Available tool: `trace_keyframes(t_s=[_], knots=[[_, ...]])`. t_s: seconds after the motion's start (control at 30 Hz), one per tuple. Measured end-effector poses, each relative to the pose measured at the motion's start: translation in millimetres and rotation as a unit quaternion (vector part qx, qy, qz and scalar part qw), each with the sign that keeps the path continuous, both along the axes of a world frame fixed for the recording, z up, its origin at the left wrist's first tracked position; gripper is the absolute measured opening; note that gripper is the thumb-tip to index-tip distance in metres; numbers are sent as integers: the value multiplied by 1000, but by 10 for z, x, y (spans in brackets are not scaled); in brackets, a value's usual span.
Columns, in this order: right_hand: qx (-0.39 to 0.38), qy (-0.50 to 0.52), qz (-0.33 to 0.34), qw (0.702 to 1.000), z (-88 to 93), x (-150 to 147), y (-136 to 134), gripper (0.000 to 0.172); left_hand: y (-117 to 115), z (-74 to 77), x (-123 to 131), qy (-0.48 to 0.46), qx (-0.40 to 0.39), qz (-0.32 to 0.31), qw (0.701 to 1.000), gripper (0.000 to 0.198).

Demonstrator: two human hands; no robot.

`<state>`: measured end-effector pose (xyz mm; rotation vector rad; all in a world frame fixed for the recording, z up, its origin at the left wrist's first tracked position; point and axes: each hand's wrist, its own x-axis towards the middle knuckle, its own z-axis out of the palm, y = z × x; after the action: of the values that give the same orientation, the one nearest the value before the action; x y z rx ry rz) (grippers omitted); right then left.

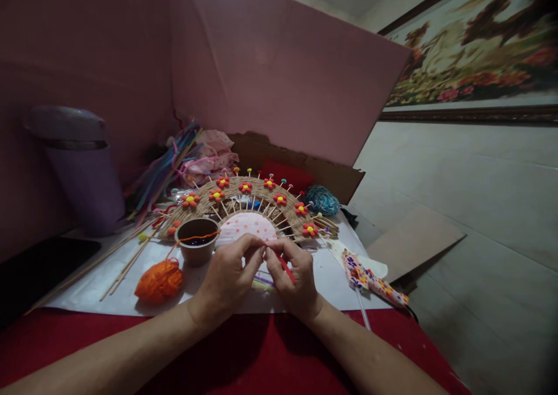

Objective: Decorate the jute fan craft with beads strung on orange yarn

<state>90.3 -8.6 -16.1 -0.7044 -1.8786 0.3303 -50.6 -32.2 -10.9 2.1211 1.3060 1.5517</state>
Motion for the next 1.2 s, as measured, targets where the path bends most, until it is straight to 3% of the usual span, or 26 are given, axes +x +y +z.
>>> trace_keyframes(t_s=[0.3,0.83,1.2], knots=[[-9,0,-24,1000,-13,-8,-10,11,7,-15,-17,6,2,29,1000,10],[16,-24,-9,1000,-5,-5,-15,12,-25,-10,-15,91,49,88,991,12],[14,-16,-28,999,-13,-10,1,12,-29,-33,-6,99,102,45,989,17]])
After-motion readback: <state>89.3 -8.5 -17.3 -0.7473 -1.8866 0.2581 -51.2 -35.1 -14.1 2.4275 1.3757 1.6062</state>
